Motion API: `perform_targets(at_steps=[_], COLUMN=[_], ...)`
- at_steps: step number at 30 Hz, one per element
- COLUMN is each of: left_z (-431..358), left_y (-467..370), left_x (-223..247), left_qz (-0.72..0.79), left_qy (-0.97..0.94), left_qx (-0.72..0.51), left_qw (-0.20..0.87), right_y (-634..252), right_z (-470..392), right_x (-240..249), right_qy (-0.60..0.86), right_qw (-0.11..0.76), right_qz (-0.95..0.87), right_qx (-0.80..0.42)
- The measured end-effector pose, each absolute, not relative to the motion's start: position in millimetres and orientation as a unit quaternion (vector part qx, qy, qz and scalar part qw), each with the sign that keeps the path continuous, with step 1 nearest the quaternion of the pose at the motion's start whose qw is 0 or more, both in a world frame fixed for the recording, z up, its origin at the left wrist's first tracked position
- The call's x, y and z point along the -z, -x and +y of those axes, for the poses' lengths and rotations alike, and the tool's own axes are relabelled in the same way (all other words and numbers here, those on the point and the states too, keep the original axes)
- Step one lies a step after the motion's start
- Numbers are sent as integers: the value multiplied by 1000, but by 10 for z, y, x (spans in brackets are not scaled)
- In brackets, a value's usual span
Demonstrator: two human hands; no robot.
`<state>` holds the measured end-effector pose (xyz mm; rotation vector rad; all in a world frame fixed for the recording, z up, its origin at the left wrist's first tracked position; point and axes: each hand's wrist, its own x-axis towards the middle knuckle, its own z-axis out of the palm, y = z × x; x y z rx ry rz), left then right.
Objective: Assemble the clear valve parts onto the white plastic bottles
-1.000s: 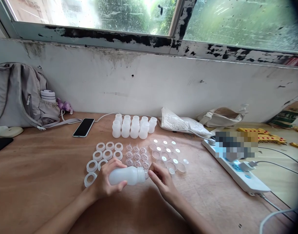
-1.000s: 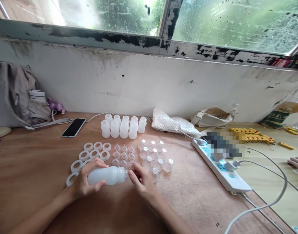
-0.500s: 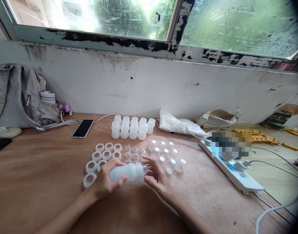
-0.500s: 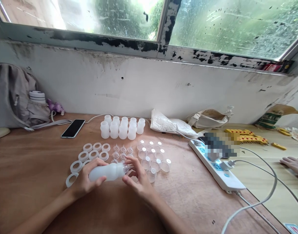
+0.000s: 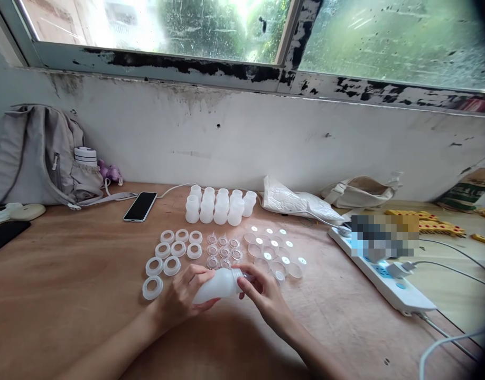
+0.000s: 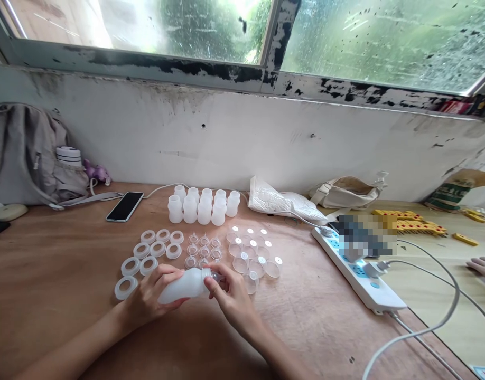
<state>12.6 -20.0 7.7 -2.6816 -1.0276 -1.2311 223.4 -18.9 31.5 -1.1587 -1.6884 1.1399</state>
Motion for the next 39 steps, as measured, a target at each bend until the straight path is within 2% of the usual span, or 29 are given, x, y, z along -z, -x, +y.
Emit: perform_targets(at_steps=[4,7,9,11,13,19,22,27,29,39], left_z=[-197,-211,-218,-219,-214,-184,-165,-103,-76,-43], left_y=[-129,-169,-188,-188,-172,-138,-126,-75,-52,-1], left_x=[-67,-106,-144,-175,-189,-177,-183,-201,-212,-209], left_qz=[-339,-354,-359,-361,-364,-364,-362,-392,-408,-419], left_qy=[854,844,834,825,820,818,812,780,771,786], left_qx=[394,398,406,414,417,422,434,460,457,399], left_qw=[16,-54,-101,-129,-142,-144,-148,-165,-176,-219], right_y=[-2183,-2262,-2398,-2578,-2765,-3023,-2946,-2749,-2667,-2303], right_z=[-181,-122,-78,-40,-13,2,6,55,90,73], right_x=[-352,-421,-494,-564,-601,-542,-626,-829,-808,-229], right_qy=[468,466,484,520,549,577,568,548,520,435], right_qw=[392,325,292,297,269,144,186,386,435,463], right_qz=[-651,-666,-713,-761,-778,-786,-782,-700,-678,-668], right_qx=[-451,-484,-415,-249,-144,-167,-180,-245,-286,-388])
